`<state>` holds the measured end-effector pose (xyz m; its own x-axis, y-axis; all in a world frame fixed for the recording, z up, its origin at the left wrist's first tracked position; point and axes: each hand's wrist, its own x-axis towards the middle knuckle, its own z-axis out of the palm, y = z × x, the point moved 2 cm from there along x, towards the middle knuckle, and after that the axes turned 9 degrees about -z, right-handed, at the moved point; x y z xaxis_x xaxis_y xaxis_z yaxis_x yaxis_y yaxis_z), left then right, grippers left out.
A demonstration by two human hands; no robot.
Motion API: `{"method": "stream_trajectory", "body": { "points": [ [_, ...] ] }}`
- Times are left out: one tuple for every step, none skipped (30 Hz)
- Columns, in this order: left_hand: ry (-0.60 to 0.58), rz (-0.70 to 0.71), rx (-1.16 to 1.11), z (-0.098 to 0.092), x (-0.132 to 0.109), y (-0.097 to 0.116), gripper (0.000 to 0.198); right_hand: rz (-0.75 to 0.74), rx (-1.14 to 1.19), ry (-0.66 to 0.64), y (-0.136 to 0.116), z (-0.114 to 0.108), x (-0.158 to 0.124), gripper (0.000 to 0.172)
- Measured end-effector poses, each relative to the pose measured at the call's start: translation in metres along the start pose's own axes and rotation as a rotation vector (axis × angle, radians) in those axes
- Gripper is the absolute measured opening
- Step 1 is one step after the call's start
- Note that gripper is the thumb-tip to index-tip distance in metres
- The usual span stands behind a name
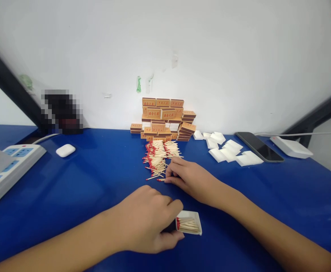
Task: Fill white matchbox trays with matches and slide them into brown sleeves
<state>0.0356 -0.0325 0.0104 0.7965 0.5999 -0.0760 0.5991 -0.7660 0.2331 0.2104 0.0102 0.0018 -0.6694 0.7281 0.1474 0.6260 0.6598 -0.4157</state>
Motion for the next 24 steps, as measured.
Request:
{"method": "stream_trajectory", "body": {
  "points": [
    [0.003, 0.000, -0.002, 0.000, 0.000, -0.001, 0.025, 0.013, -0.015, -0.019, 0.000, 0.000, -0.001, 0.010],
    [0.006, -0.001, -0.008, 0.000, 0.000, -0.001, 0.025, 0.025, -0.035, -0.038, 0.000, -0.001, -0.001, 0.010],
    [0.009, -0.004, -0.016, 0.000, 0.001, -0.002, 0.025, 0.036, -0.053, -0.050, 0.000, -0.002, -0.003, 0.009],
    [0.013, -0.009, -0.021, 0.000, 0.001, -0.003, 0.025, 0.043, -0.066, -0.054, 0.000, -0.006, -0.005, 0.009],
    [0.017, -0.017, -0.022, -0.001, 0.001, -0.003, 0.025, 0.047, -0.069, -0.049, 0.000, -0.011, -0.007, 0.009],
    [0.020, -0.033, -0.016, -0.002, 0.002, -0.005, 0.025, 0.054, -0.061, -0.035, 0.001, -0.017, -0.010, 0.010],
    [0.026, -0.057, -0.005, -0.003, 0.002, -0.006, 0.024, 0.054, -0.041, -0.016, 0.000, -0.024, -0.013, 0.011],
    [0.035, -0.089, 0.011, -0.005, 0.003, -0.008, 0.024, 0.061, -0.018, 0.007, -0.001, -0.031, -0.017, 0.012],
    [0.048, -0.126, 0.027, -0.006, 0.004, -0.010, 0.024, 0.067, 0.010, 0.020, -0.003, -0.037, -0.020, 0.013],
    [0.063, -0.166, 0.040, -0.007, 0.004, -0.013, 0.024, 0.059, 0.034, 0.011, -0.005, -0.041, -0.023, 0.014],
    [0.079, -0.203, 0.049, -0.008, 0.005, -0.015, 0.025, 0.055, 0.051, -0.019, -0.008, -0.042, -0.026, 0.016],
    [0.093, -0.235, 0.053, -0.009, 0.005, -0.018, 0.026, 0.049, 0.055, -0.057, -0.010, -0.042, -0.028, 0.016],
    [0.103, -0.260, 0.051, -0.010, 0.006, -0.021, 0.028, 0.043, 0.047, -0.094, -0.013, -0.039, -0.029, 0.016],
    [0.108, -0.277, 0.044, -0.011, 0.006, -0.023, 0.029, 0.036, 0.029, -0.122, -0.015, -0.036, -0.029, 0.015],
    [0.107, -0.287, 0.035, -0.011, 0.007, -0.024, 0.029, 0.027, 0.010, -0.142, -0.017, -0.031, -0.029, 0.013],
    [0.103, -0.292, 0.025, -0.012, 0.007, -0.026, 0.029, 0.017, -0.004, -0.152, -0.018, -0.027, -0.028, 0.011],
    [0.099, -0.295, 0.018, -0.013, 0.007, -0.026, 0.029, 0.006, -0.012, -0.155, -0.019, -0.024, -0.027, 0.010],
    [0.095, -0.295, 0.015, -0.014, 0.007, -0.027, 0.029, -0.004, -0.018, -0.146, -0.018, -0.022, -0.026, 0.009],
    [0.090, -0.290, 0.016, -0.015, 0.007, -0.027, 0.029, -0.010, -0.026, -0.122, -0.017, -0.022, -0.025, 0.008],
    [0.084, -0.278, 0.017, -0.015, 0.007, -0.026, 0.029, -0.015, -0.038, -0.079, -0.015, -0.023, -0.024, 0.007],
    [0.074, -0.258, 0.016, -0.015, 0.007, -0.025, 0.028, -0.019, -0.055, -0.023, -0.012, -0.026, -0.023, 0.007],
    [0.060, -0.230, 0.009, -0.015, 0.006, -0.023, 0.028, -0.024, -0.074, 0.036, -0.010, -0.028, -0.022, 0.008],
    [0.043, -0.200, -0.003, -0.015, 0.005, -0.020, 0.027, -0.032, -0.085, 0.087, -0.008, -0.030, -0.021, 0.009],
    [0.027, -0.170, -0.017, -0.014, 0.004, -0.018, 0.027, -0.043, -0.085, 0.124, -0.006, -0.030, -0.020, 0.009]
  ]
}}
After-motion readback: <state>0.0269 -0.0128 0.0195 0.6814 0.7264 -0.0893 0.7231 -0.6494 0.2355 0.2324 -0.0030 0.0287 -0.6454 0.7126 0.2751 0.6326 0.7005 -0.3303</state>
